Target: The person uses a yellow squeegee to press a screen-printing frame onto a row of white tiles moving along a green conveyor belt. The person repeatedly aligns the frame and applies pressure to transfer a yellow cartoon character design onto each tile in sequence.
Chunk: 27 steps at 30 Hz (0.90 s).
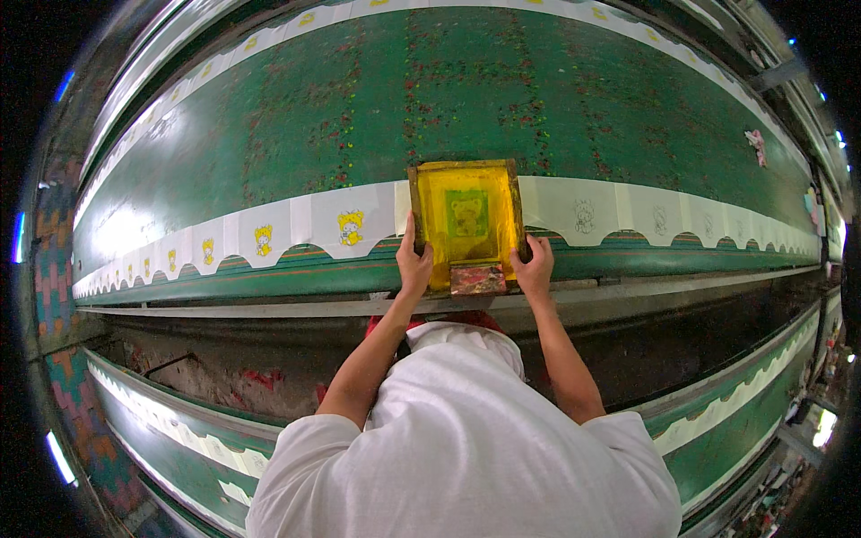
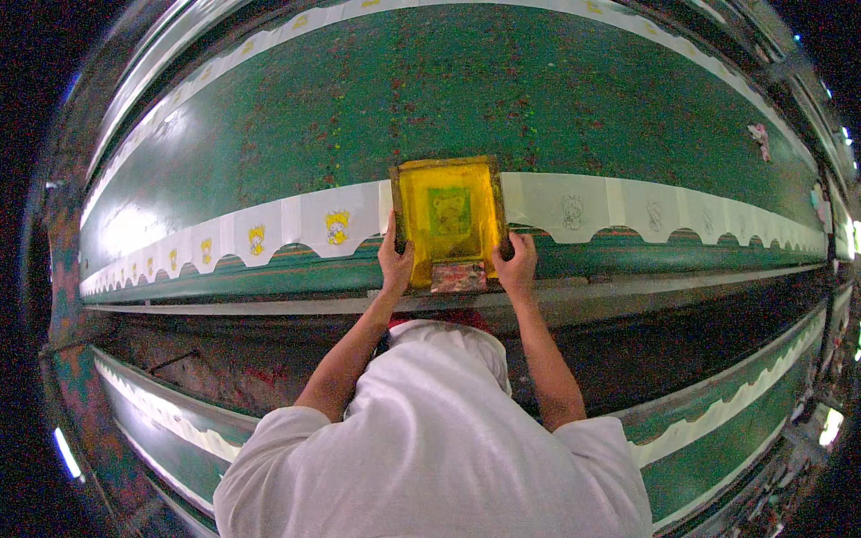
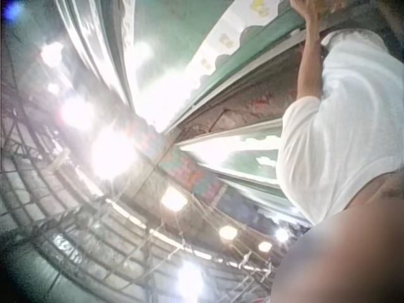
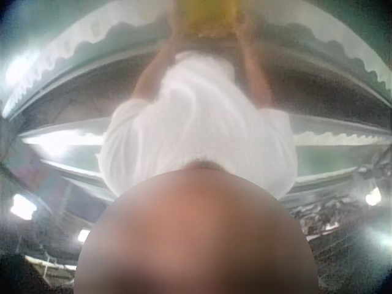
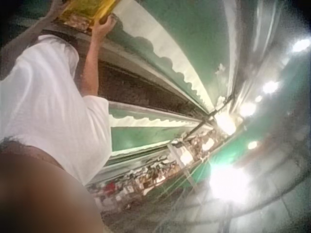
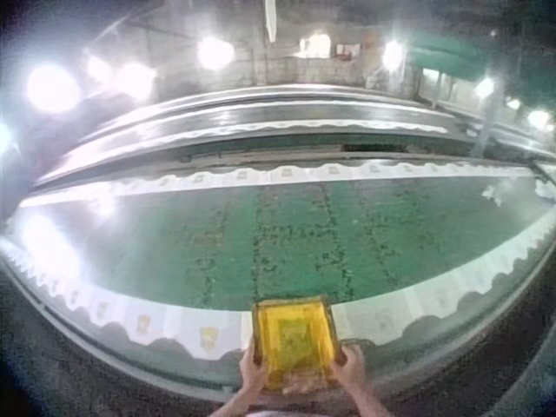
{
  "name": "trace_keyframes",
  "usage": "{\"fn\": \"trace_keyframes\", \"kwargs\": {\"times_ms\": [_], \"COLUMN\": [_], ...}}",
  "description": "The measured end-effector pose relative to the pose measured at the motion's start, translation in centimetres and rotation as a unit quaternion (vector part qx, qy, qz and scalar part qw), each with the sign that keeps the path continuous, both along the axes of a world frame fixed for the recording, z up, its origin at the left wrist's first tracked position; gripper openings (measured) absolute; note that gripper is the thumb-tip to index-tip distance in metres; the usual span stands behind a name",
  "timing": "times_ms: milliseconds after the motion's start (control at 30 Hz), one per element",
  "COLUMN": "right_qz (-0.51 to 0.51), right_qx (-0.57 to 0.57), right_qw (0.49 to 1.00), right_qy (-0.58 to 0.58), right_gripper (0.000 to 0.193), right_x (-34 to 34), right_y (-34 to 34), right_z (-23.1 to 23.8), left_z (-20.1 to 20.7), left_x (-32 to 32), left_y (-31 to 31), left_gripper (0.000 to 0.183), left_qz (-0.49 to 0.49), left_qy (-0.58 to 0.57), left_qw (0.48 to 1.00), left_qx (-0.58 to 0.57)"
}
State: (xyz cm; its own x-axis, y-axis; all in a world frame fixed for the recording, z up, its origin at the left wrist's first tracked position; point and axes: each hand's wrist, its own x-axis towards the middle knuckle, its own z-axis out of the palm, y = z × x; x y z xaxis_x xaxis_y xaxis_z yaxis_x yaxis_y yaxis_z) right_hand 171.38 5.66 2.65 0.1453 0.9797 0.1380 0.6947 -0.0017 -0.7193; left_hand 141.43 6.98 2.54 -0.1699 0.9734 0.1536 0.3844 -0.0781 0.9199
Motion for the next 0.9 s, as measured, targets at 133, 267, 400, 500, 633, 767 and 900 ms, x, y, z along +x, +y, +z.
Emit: {"fn": "trace_keyframes", "kwargs": {"times_ms": [133, 267, 400, 500, 633, 767, 900], "right_qz": [0.002, -0.012, -0.014, -0.014, -0.002, -0.002, 0.001], "right_qx": [0.041, 0.028, 0.023, -0.026, 0.048, 0.053, 0.029], "right_qw": [0.999, 0.999, 0.999, 0.999, 0.999, 0.998, 0.999], "right_qy": [0.016, 0.016, 0.036, 0.046, 0.010, -0.014, -0.023], "right_gripper": [0.048, 0.047, 0.047, 0.048, 0.047, 0.046, 0.046], "right_x": [0.2, 0.2, 0.3, 0.3, 0.1, 0.1, 0.4], "right_y": [-0.2, -0.3, -0.3, -0.2, -0.1, -0.2, -0.1], "right_z": [-0.7, -1.5, -1.5, -1.1, -0.9, -1.2, -1.4], "left_z": [0.2, -0.3, -0.8, -1.0, -1.1, -1.1, -1.0], "left_x": [0.5, 0.5, 0.4, 0.4, 0.3, 0.2, 0.2], "left_y": [-0.2, 0.0, 0.1, 0.1, 0.2, 0.2, 0.3], "left_gripper": [0.092, 0.091, 0.090, 0.090, 0.090, 0.090, 0.091], "left_qz": [0.000, -0.003, -0.002, -0.001, -0.002, -0.008, -0.007], "left_qy": [0.001, 0.005, 0.027, 0.030, 0.033, 0.039, 0.046], "left_qw": [1.000, 1.000, 1.000, 1.000, 0.999, 0.999, 0.998], "left_qx": [-0.020, -0.007, -0.010, -0.003, -0.011, -0.024, -0.036]}}
